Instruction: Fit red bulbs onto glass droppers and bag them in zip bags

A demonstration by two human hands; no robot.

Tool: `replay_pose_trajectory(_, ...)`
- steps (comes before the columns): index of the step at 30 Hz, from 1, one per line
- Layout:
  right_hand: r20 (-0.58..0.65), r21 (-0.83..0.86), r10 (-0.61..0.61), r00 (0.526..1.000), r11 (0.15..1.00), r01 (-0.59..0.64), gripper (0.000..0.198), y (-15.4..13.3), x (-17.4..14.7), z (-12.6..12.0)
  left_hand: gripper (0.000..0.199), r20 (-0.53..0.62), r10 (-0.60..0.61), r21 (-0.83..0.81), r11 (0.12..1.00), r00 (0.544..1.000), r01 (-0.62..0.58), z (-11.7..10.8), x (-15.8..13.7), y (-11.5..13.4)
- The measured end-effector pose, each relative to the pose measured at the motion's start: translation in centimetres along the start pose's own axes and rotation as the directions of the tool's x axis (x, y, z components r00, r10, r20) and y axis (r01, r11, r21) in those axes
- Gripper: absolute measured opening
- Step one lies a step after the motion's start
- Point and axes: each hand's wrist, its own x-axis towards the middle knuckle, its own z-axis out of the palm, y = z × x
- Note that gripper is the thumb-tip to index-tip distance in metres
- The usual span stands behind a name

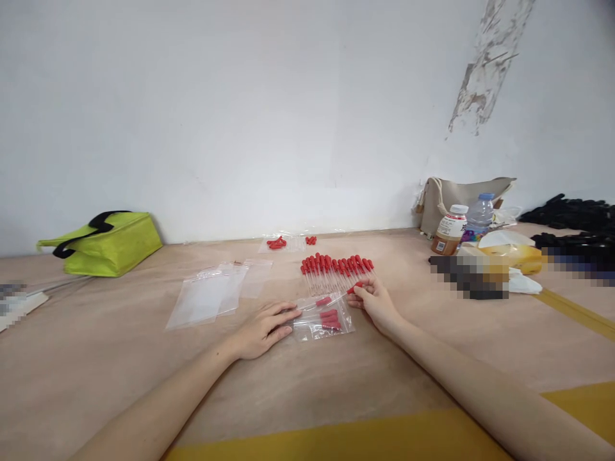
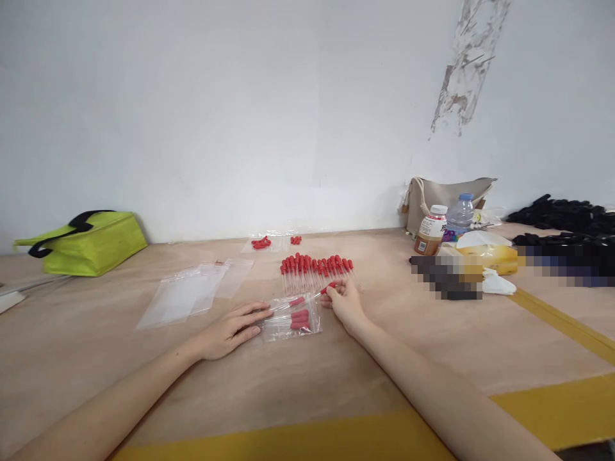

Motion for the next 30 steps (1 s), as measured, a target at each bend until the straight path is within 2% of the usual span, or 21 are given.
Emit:
replay_pose_trajectory(3,0.118,-0.295,-0.100,0.988,0.946,0.131,0.021,0.8,-0.1,-0.4,0.038,-0.004,0.003,-0.007,1.000,1.000,-0.003,-0.1,0.0,0.1)
replay_pose_trajectory(7,0.229,-0.547,-0.212,0.950,0.779,0.306,0.023,1.1,-0.5,-0.6,0.038,-0.018,0.005,-0.020,1.000,1.000,-0.005,-0.2,0.0,0.2)
replay_pose_trajectory(12,0.320,-0.664,-0.257,0.912,0.626,0.409,0.018,0.0,-1.5,0.0,0.038,-0.033,0.012,-0.026,1.000,0.999,-0.013,-0.2,0.1,0.2)
replay_pose_trajectory(15,0.464,-0.613,-0.218,0.858,0.620,0.490,0.018,-0.4,-1.7,0.2,0.038,-0.032,0.011,-0.035,0.999,0.999,-0.012,-0.1,0.1,0.2)
replay_pose_trajectory(17,0.479,-0.573,-0.153,0.864,0.692,0.440,0.021,-0.3,-1.4,0.2,0.038,-0.025,0.005,-0.043,0.999,1.000,-0.006,-0.1,0.1,0.1)
replay_pose_trajectory(20,0.338,-0.527,-0.101,0.936,0.803,0.277,0.020,0.0,-0.7,0.0,0.038,-0.014,0.013,-0.055,0.998,1.000,-0.013,-0.2,0.1,0.2)
replay_pose_trajectory(23,0.296,-0.478,-0.006,0.955,0.865,0.153,0.036,-0.1,-0.5,0.0,0.038,0.008,0.054,-0.065,0.996,0.998,-0.053,-0.5,0.1,0.1)
replay_pose_trajectory(25,0.332,-0.452,0.105,0.937,0.890,0.061,0.043,-0.6,-0.9,0.1,0.037,0.030,0.087,-0.051,0.995,0.996,-0.085,-0.6,0.1,0.0)
replay_pose_trajectory(27,0.387,-0.434,0.214,0.897,0.901,-0.028,0.035,-1.1,-1.6,0.4,0.036,-0.009,0.083,0.022,0.996,0.997,-0.083,-0.7,0.1,-0.3)
replay_pose_trajectory(30,0.471,-0.372,0.345,0.812,0.912,-0.172,0.026,-1.6,-3.1,1.0,0.032,-0.236,-0.025,0.175,0.982,0.971,0.068,-0.5,0.3,-0.3)
